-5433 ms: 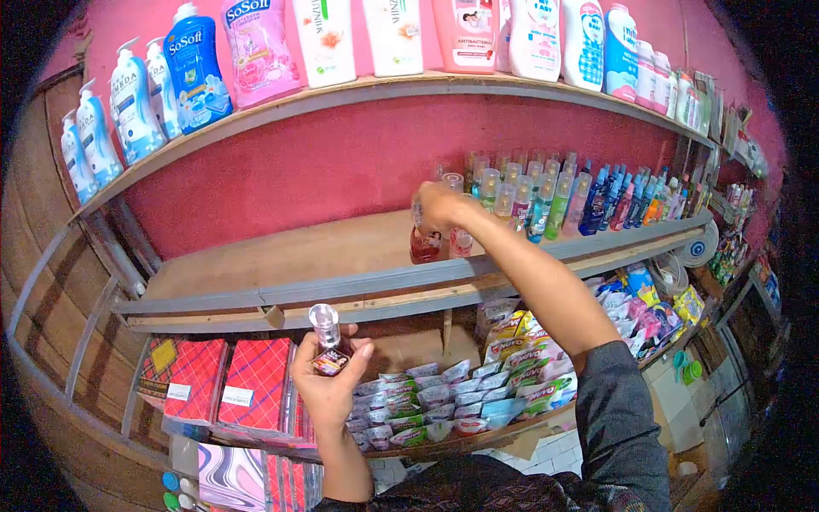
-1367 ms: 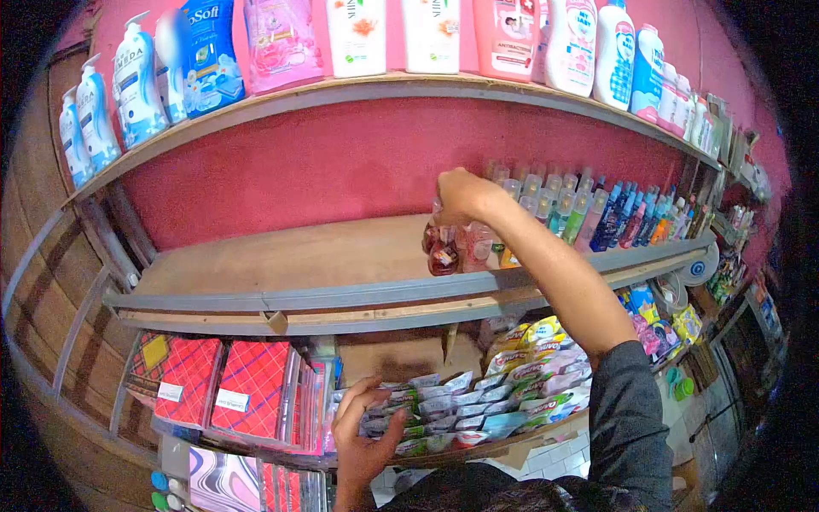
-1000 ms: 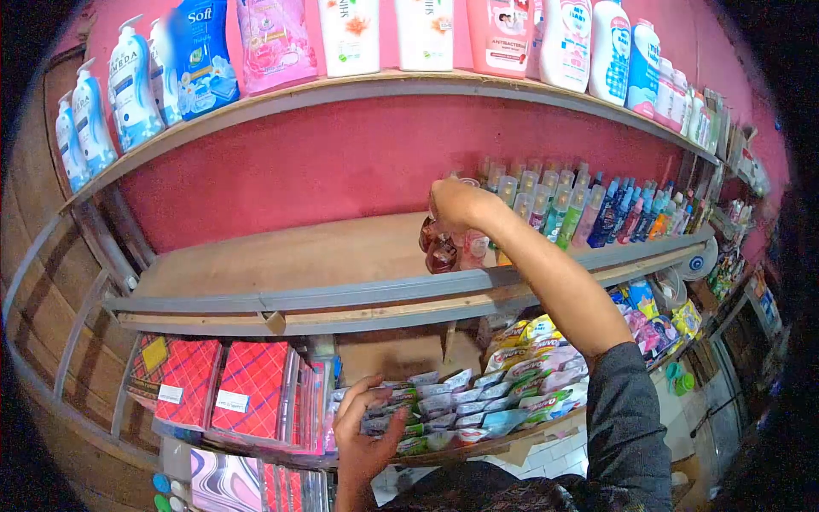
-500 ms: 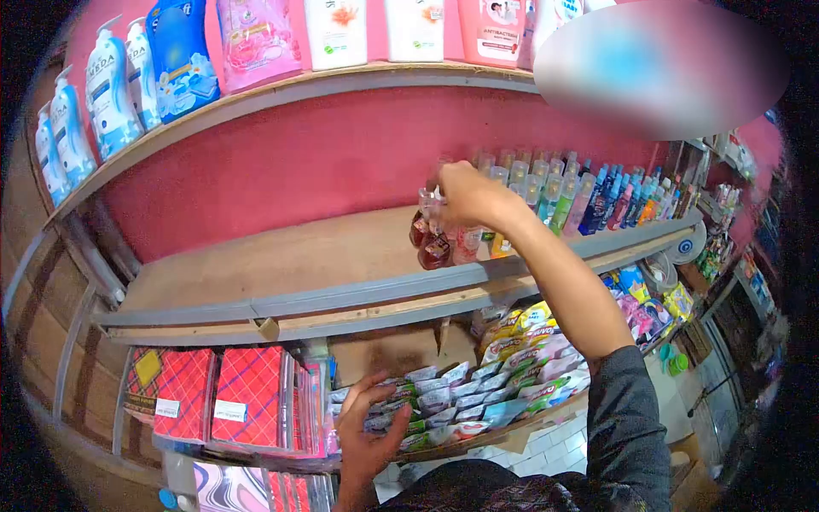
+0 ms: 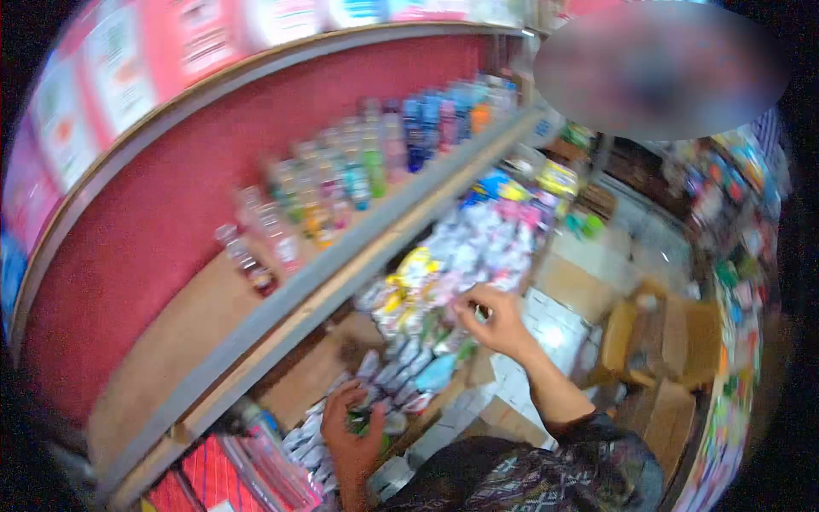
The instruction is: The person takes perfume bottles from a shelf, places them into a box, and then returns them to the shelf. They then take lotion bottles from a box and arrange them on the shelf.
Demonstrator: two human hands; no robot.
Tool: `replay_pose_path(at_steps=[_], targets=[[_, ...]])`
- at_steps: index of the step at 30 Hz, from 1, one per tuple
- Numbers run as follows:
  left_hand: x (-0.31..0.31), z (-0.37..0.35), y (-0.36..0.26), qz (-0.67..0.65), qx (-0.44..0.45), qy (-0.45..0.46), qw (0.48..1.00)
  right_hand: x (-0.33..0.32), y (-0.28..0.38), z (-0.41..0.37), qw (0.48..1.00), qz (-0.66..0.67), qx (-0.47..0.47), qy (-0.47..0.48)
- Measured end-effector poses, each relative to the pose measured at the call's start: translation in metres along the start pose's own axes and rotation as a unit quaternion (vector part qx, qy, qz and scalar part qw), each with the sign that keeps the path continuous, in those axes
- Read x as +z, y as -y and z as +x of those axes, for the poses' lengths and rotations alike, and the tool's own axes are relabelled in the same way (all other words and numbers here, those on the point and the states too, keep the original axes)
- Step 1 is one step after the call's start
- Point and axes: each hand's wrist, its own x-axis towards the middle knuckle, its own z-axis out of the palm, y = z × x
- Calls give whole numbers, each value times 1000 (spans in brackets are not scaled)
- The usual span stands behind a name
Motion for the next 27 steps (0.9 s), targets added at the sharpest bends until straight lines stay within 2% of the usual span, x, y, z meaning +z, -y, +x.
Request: replay_pose_path(at_steps=[2, 3, 4, 6, 7, 9, 10, 11, 12, 14, 15, 18, 20, 21, 24, 27], targets=[[41, -1, 3, -38, 5, 35, 999, -18, -80, -61, 994, -48, 97, 22], [62, -3, 3, -22, 30, 53, 998, -22, -133, -105, 974, -124, 172, 83], [84, -5, -1, -37, 3, 87, 996, -34, -175, -150, 939, -192, 246, 147], [133, -13, -12, -57, -52, 149, 986, -71, -206, -215, 861, -230, 347, 292], [158, -18, -8, -39, -60, 189, 979, -85, -221, -247, 829, -232, 403, 311], [213, -30, 3, 0, -14, 268, 963, -116, -252, -306, 757, -226, 505, 348], [240, -34, 3, 18, 9, 307, 952, -132, -268, -331, 759, -225, 514, 331], [266, -39, 5, 19, -27, 358, 933, -146, -282, -358, 759, -226, 522, 316], [288, -45, 4, 39, -26, 399, 916, -160, -286, -385, 757, -227, 532, 305], [338, -52, 11, 78, -22, 472, 878, -191, -279, -407, 728, -231, 594, 255], [377, -73, 105, 119, 10, 486, 866, -206, -276, -417, 719, -234, 609, 240], [430, -85, 141, 232, 60, 573, 784, -241, -275, -452, 701, -227, 653, 176], [459, -91, 158, 230, 57, 583, 777, -251, -303, -502, 709, -245, 644, 151], [472, -93, 170, 230, 55, 588, 773, -274, -281, -482, 673, -220, 681, 187], [522, -93, 228, 229, -34, 633, 739, -292, -288, -513, 646, -206, 734, 35], [548, -79, 176, 228, 96, 646, 723, -318, -271, -510, 642, -210, 737, -25]])
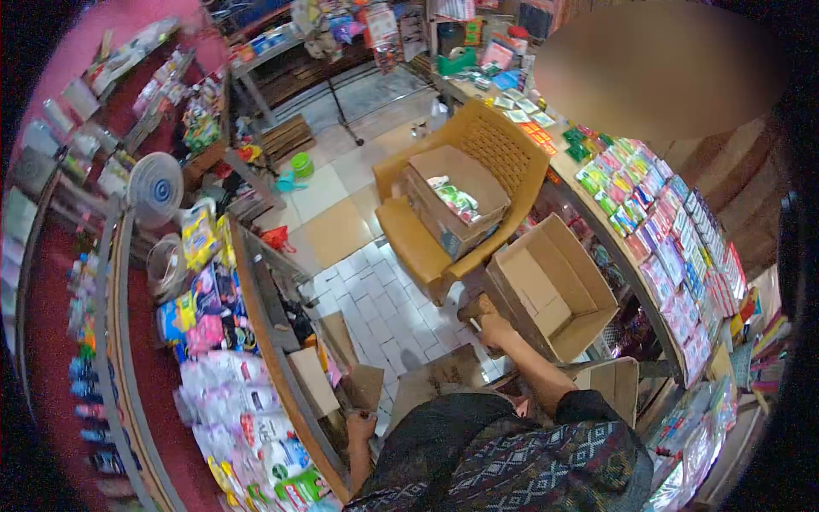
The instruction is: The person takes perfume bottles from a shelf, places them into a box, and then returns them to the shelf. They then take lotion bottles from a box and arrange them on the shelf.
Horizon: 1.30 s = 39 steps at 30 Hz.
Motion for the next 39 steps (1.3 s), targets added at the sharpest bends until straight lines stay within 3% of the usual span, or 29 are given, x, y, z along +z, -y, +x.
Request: replay_pose_path(at_steps=[3, 6, 7, 10, 13, 15, 17, 18, 24, 27, 29, 37, 39], targets=[[-13, 48, -20, -32, 12, 12, 999, -8, 3, 9, 996, 44, 65, -51], [-6, 119, -3, 89, -11, 68, 994, -5, -6, 30, 991, 85, 71, -77], [-7, 143, 5, 109, -6, 109, 988, -5, -11, 40, 990, 96, 61, -80], [-17, 213, 21, 169, 10, 220, 961, -46, 27, 38, 978, 125, 154, -72], [-38, 282, -5, 205, 30, 250, 946, -46, 31, 68, 969, 191, 116, -107], [-49, 320, -27, 216, 45, 248, 943, -29, 29, 88, 969, 161, 108, -150], [-58, 354, -54, 217, 64, 239, 944, -29, 32, 103, 967, 169, 87, -169], [-62, 368, -70, 213, 76, 232, 946, -19, 25, 117, 962, 221, 104, -125], [-62, 422, -166, 132, 163, 170, 963, -61, 24, 155, 944, 231, 51, -230], [-55, 425, -225, 52, 199, 165, 965, -111, 35, 164, 953, 171, 113, -225], [-56, 426, -265, 19, 229, 155, 961, -117, 23, 188, 948, 172, 100, -247], [-59, 449, -437, -120, 301, 147, 935, -134, 3, 235, 953, 178, 177, -168], [-67, 454, -489, -96, 331, 160, 925, -136, -1, 240, 953, 190, 197, -126]])
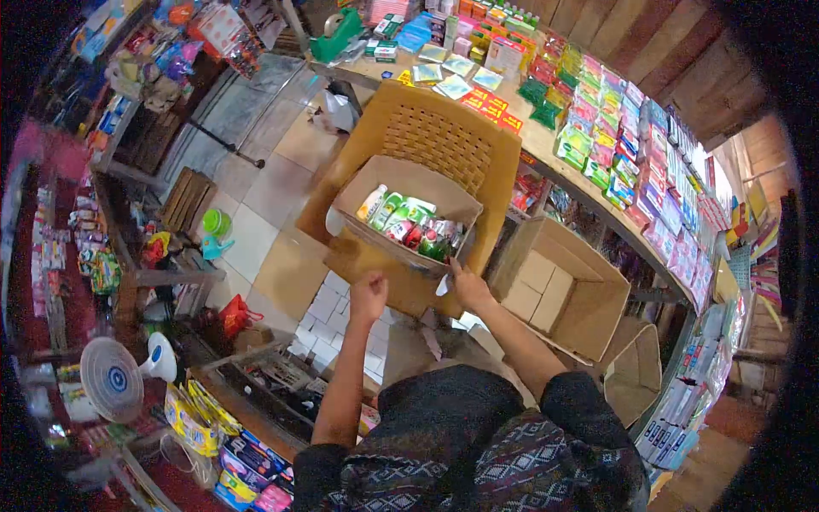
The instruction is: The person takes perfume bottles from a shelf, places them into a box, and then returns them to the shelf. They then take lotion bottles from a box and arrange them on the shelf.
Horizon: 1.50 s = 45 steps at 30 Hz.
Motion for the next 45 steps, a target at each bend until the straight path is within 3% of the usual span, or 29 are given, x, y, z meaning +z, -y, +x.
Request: replay_pose_path(at_steps=[2, 4, 7, 11, 14, 15, 17, 19, 23, 30, 31, 35, 38, 40, 41, 45], targets=[[8, 44, -15, 20, 52, 11, 998, 6, -6, 5, 998, 2, 31, 52], [24, 90, -14, 39, 130, 8, 991, 14, -8, 6, 999, 23, 35, 7], [43, 150, -33, 122, 78, 102, 984, 22, -5, 13, 995, 59, 74, -15], [98, 219, -3, 246, 28, 214, 945, 20, 10, 25, 985, 64, 155, -28], [133, 250, 12, 336, 2, 306, 891, 20, 15, 35, 978, 102, 172, -66], [152, 255, 32, 338, 10, 278, 899, 14, 19, 39, 974, 114, 192, -37], [168, 261, 46, 351, 8, 315, 882, -1, 27, 41, 962, 142, 233, 19], [185, 266, 62, 364, 6, 349, 863, -2, 29, 36, 958, 168, 232, -23], [195, 267, 68, 375, -46, 335, 863, 4, 31, 33, 954, 162, 225, -114], [196, 262, 101, 334, 53, 301, 892, -4, 36, 44, 933, 229, 261, -96], [186, 263, 86, 344, 57, 344, 872, -5, 37, 46, 930, 244, 253, -111], [153, 261, 50, 255, 141, 337, 895, -21, 38, 55, 925, 257, 248, -127], [117, 252, 0, 164, 192, 351, 902, -14, 32, 70, 920, 236, 168, -266], [100, 241, -40, 126, 221, 370, 893, -34, 38, 79, 914, 250, 140, -287], [93, 238, -63, 63, 169, 433, 883, -42, 40, 80, 911, 256, 125, -299], [96, 217, -92, 31, 291, 431, 854, -26, 19, 84, 876, 384, 91, -278]])
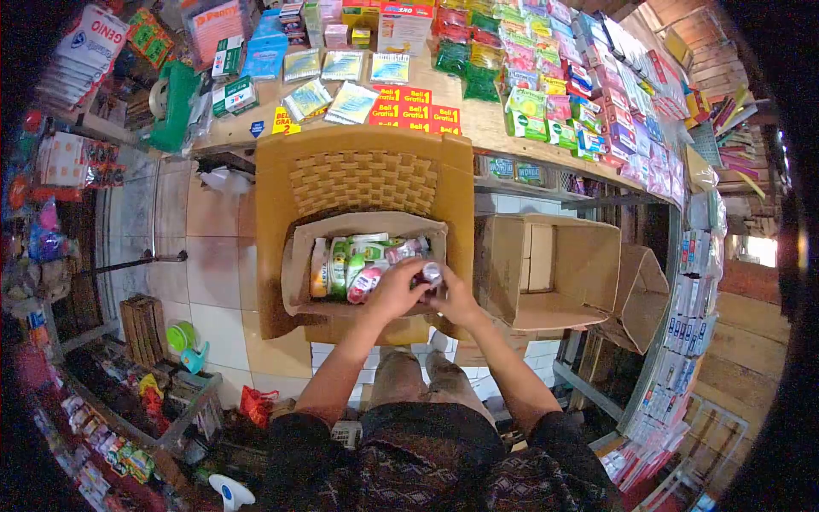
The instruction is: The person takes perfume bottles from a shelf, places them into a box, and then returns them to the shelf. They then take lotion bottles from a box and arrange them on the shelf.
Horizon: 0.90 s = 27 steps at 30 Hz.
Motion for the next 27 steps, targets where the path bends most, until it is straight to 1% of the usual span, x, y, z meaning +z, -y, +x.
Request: replay_pose_path(at_steps=[2, 3, 4, 6, 7, 8, 9, 10, 11, 12, 13, 14, 15, 16, 17, 18, 19, 20, 21, 23, 24, 25, 27], targets=[[-5, 9, -24, -149, -59, 52, 986, -14, -5, -2, 999, 14, 29, 37], [-8, 14, -31, -223, -88, 79, 968, -21, -2, -7, 999, 11, 44, 25], [-2, 18, -18, -258, -94, 119, 954, -30, 7, -13, 998, 6, 60, 12], [12, 28, 16, -206, -130, 124, 962, -39, 3, -27, 995, -7, 98, -28], [23, 32, 35, -179, -148, 126, 964, -43, 1, -35, 994, -6, 96, -42], [39, 38, 54, -50, -211, 146, 965, -49, -1, -42, 994, -5, 94, -55], [56, 43, 74, 80, -269, 163, 946, -51, -1, -49, 993, -3, 92, -69], [74, 48, 86, 116, -309, 212, 920, -51, -1, -56, 992, 50, 66, -93], [94, 50, 100, 152, -347, 260, 888, -50, -4, -65, 990, 53, 87, -96], [119, 51, 122, 203, -310, 306, 877, -49, -8, -73, 988, 55, 107, -99], [143, 47, 143, 224, -262, 283, 895, -50, -12, -78, 985, 57, 128, -103], [165, 41, 165, 244, -212, 259, 910, -52, -1, -82, 985, 39, 130, -104], [185, 36, 182, 262, -163, 234, 922, -52, -5, -87, 984, 44, 129, -111], [194, 35, 185, 313, -161, 206, 913, -50, -12, -93, 984, 50, 128, -117], [203, 36, 189, 283, -206, 214, 912, -49, -19, -98, 983, 56, 128, -122], [206, 38, 188, 254, -251, 222, 907, -54, -5, -97, 986, 31, 115, -114], [198, 41, 178, 226, -297, 227, 900, -53, -6, -99, 985, 52, 114, -121], [182, 38, 172, 147, -267, 235, 923, -51, -6, -100, 983, 73, 112, -127], [175, 36, 158, 132, -287, 197, 928, -51, -7, -100, 981, 93, 109, -134], [172, 28, 140, 98, -324, 118, 934, -50, -14, -100, 982, 71, 108, -135], [179, 29, 147, 105, -353, 115, 923, -50, -16, -100, 983, 60, 107, -133], [185, 28, 154, 116, -353, 116, 921, -52, -13, -100, 986, 51, 103, -119], [190, 22, 166, 158, -306, 132, 929, -58, -4, -97, 991, 34, 91, -90]])
